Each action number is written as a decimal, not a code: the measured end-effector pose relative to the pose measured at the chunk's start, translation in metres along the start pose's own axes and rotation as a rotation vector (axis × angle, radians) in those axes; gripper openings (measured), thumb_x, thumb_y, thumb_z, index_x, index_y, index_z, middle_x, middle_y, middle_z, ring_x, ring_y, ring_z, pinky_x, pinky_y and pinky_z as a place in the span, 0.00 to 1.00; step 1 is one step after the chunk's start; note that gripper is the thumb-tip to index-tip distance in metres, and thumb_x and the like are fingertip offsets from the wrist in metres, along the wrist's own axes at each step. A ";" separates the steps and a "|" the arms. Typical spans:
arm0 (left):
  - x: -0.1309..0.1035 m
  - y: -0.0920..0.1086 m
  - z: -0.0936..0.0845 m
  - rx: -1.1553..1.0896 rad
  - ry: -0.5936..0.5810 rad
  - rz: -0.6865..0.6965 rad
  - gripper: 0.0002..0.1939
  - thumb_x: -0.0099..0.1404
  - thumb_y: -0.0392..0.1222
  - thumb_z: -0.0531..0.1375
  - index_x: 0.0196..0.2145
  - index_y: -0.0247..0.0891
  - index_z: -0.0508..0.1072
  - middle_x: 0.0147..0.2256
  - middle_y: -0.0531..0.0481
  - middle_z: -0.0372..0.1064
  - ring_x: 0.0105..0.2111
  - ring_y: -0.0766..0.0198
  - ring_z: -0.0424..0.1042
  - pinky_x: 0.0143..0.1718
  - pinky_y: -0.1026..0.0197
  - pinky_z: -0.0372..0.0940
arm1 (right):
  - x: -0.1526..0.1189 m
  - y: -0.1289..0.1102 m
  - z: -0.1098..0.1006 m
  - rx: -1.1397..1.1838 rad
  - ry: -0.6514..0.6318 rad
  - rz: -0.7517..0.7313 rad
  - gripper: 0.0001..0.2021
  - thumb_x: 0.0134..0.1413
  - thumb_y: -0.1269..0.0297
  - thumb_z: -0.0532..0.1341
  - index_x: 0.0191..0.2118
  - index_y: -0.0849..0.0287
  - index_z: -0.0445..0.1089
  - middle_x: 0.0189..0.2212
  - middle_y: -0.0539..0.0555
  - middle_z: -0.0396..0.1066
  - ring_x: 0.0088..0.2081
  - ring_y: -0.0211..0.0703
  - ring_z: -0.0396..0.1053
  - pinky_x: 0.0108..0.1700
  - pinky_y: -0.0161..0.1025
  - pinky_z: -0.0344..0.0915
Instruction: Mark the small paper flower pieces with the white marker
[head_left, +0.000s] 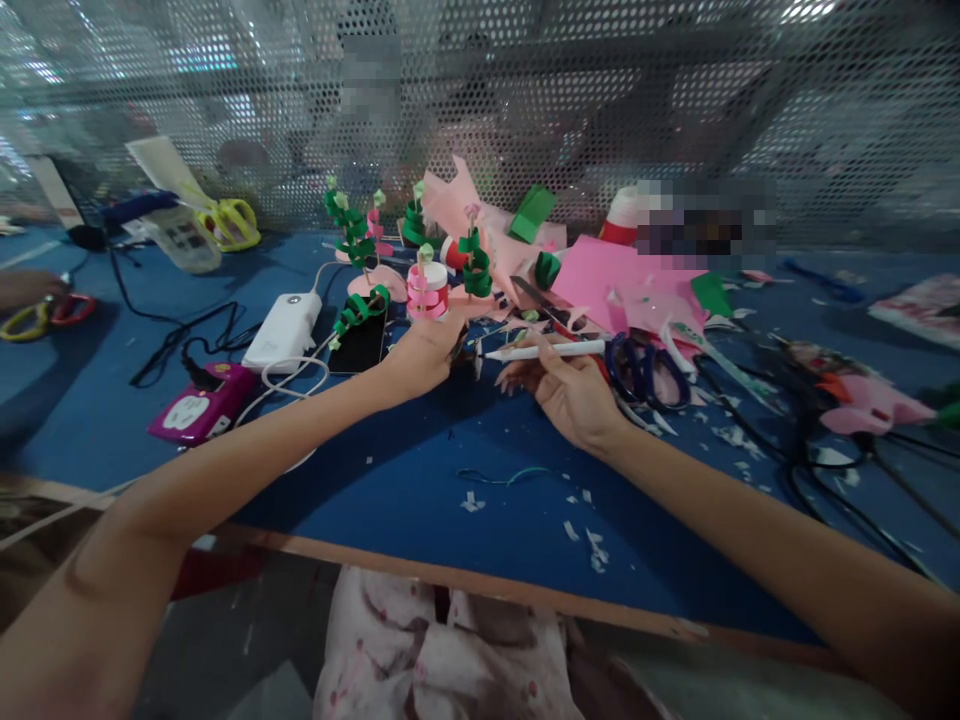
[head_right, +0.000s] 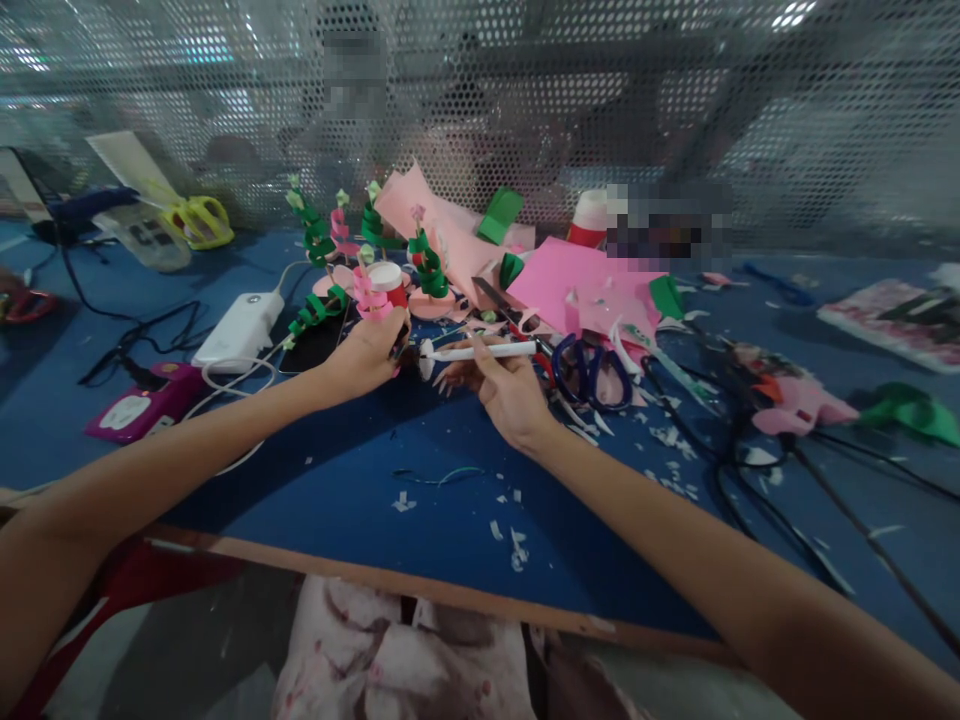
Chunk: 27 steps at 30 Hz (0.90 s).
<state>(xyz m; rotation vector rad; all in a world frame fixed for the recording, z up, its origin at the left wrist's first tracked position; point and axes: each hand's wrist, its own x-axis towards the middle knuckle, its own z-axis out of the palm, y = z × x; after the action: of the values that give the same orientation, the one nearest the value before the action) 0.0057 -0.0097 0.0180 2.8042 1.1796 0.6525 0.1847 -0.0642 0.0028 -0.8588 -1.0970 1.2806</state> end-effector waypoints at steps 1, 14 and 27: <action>-0.001 0.001 -0.002 0.001 -0.009 -0.002 0.17 0.50 0.25 0.50 0.40 0.31 0.61 0.25 0.48 0.63 0.26 0.62 0.65 0.25 0.61 0.57 | 0.000 -0.002 0.000 0.016 0.006 0.010 0.12 0.42 0.53 0.63 0.28 0.55 0.68 0.24 0.49 0.71 0.23 0.38 0.68 0.27 0.38 0.68; -0.005 0.008 -0.014 0.059 -0.057 -0.005 0.13 0.50 0.28 0.52 0.35 0.37 0.60 0.27 0.47 0.65 0.26 0.61 0.65 0.25 0.61 0.60 | -0.008 -0.002 0.004 -0.025 -0.057 0.054 0.14 0.42 0.50 0.62 0.27 0.55 0.66 0.27 0.52 0.73 0.33 0.46 0.72 0.30 0.43 0.70; -0.014 0.006 -0.002 0.142 -0.007 0.009 0.13 0.51 0.27 0.50 0.36 0.35 0.62 0.29 0.48 0.66 0.30 0.63 0.67 0.30 0.63 0.62 | -0.006 -0.002 0.002 -0.099 -0.066 -0.021 0.15 0.44 0.47 0.61 0.29 0.53 0.67 0.28 0.51 0.73 0.33 0.44 0.72 0.32 0.43 0.71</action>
<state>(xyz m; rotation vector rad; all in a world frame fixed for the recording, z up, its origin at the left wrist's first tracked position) 0.0009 -0.0237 0.0158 2.9255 1.2606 0.5815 0.1841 -0.0710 0.0043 -0.8822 -1.2271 1.2533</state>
